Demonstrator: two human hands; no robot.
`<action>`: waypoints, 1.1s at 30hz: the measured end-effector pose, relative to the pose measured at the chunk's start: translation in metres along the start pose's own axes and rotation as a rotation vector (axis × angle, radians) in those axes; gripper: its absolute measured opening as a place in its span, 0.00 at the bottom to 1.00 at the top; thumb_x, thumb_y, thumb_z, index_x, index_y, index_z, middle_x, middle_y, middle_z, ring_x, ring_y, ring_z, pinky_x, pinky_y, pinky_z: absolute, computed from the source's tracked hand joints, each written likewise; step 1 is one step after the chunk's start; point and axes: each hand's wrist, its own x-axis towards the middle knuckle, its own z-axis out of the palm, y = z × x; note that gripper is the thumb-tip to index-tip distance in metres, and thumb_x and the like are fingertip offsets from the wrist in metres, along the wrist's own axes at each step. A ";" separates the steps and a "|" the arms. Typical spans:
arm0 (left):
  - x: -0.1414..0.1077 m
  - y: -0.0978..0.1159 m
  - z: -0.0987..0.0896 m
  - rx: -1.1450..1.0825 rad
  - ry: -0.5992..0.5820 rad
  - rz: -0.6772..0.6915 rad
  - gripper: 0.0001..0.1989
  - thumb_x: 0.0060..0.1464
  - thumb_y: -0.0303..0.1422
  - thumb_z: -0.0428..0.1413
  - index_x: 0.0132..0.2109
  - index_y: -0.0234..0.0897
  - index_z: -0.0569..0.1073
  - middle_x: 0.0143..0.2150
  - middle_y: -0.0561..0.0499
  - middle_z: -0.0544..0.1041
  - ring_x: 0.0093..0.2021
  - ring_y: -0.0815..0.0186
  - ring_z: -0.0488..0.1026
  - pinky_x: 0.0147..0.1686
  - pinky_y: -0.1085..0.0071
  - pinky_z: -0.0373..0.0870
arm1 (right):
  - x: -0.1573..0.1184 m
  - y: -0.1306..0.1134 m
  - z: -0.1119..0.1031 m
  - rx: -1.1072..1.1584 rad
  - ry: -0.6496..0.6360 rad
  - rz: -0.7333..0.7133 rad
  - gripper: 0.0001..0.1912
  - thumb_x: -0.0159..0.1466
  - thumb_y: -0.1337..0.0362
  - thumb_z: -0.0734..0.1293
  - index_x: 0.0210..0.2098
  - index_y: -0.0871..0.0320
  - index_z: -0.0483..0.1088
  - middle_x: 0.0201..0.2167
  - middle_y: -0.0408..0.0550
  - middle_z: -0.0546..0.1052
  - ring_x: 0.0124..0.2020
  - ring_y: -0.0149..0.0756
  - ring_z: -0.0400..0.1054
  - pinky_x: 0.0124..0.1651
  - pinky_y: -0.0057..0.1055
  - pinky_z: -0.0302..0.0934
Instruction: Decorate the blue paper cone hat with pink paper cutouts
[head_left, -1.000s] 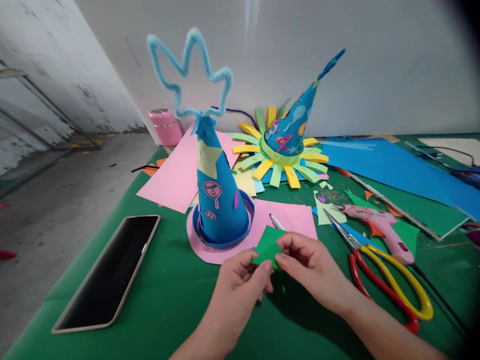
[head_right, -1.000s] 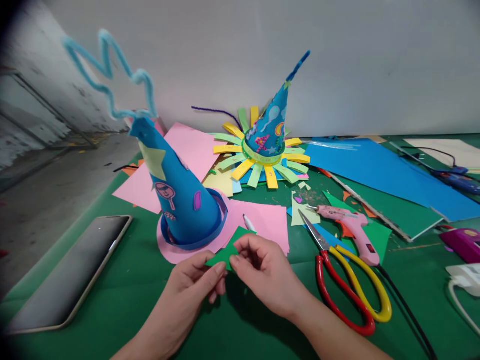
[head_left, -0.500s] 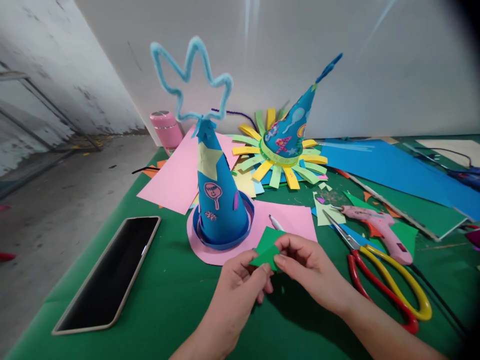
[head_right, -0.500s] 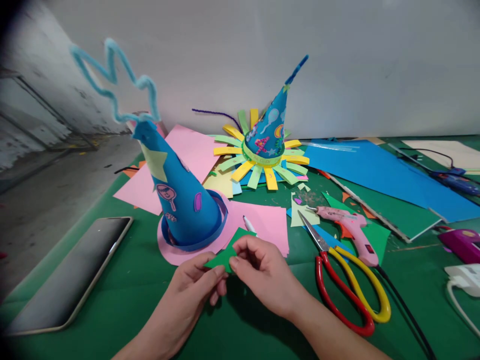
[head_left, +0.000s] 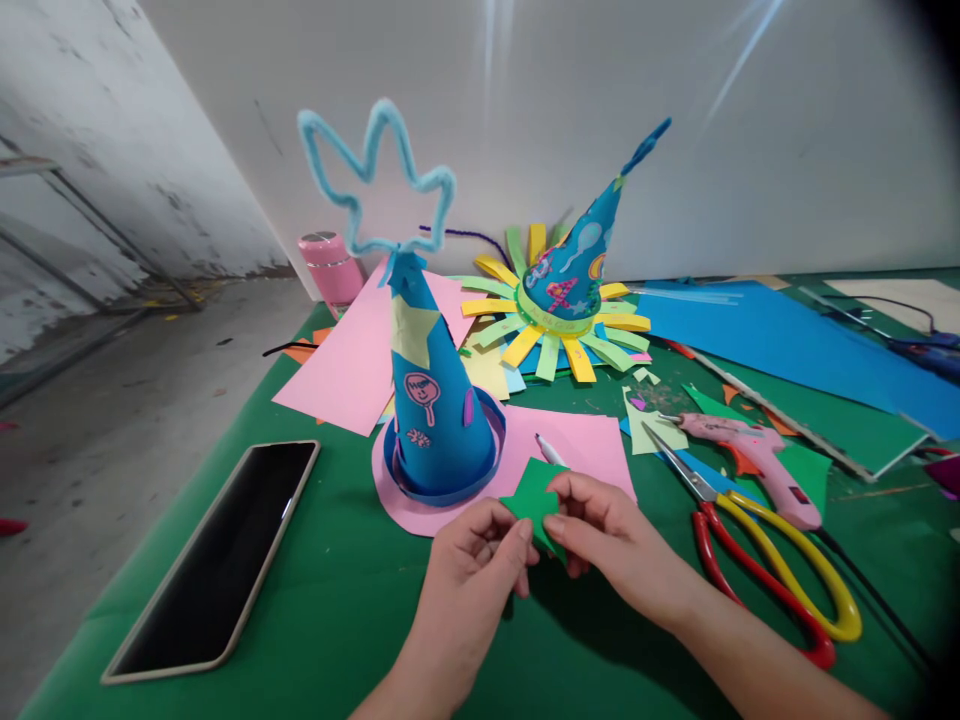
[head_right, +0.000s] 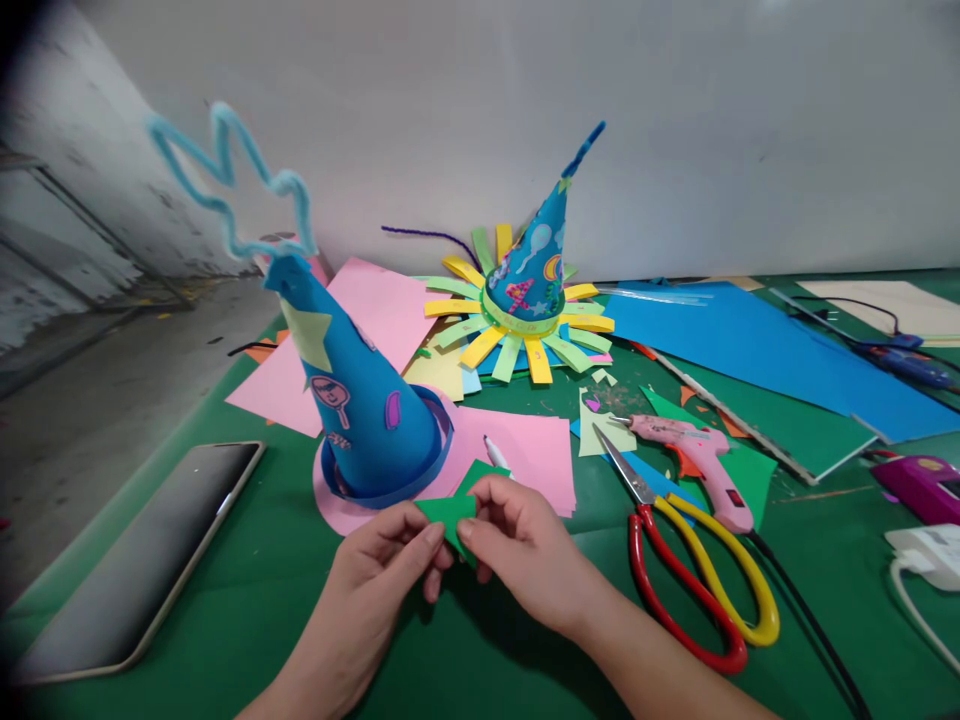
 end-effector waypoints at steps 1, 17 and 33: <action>0.000 0.001 0.000 0.016 -0.001 0.003 0.09 0.48 0.34 0.55 0.24 0.34 0.66 0.20 0.55 0.70 0.17 0.74 0.62 0.20 0.77 0.57 | 0.000 0.000 0.000 -0.003 -0.004 0.000 0.07 0.58 0.63 0.63 0.28 0.59 0.61 0.19 0.35 0.62 0.19 0.22 0.57 0.21 0.20 0.53; -0.005 -0.001 0.002 0.630 0.142 0.535 0.08 0.49 0.27 0.50 0.23 0.36 0.65 0.18 0.56 0.64 0.19 0.72 0.62 0.20 0.76 0.60 | 0.001 0.002 -0.001 -0.046 -0.036 -0.003 0.05 0.58 0.65 0.60 0.28 0.60 0.62 0.21 0.38 0.62 0.21 0.25 0.55 0.23 0.23 0.51; -0.007 -0.001 0.003 0.735 0.218 0.723 0.05 0.47 0.23 0.53 0.28 0.37 0.69 0.25 0.52 0.72 0.26 0.68 0.69 0.29 0.74 0.65 | 0.002 0.000 0.003 -0.043 0.088 0.000 0.07 0.56 0.66 0.62 0.22 0.59 0.59 0.15 0.34 0.59 0.17 0.23 0.55 0.21 0.22 0.48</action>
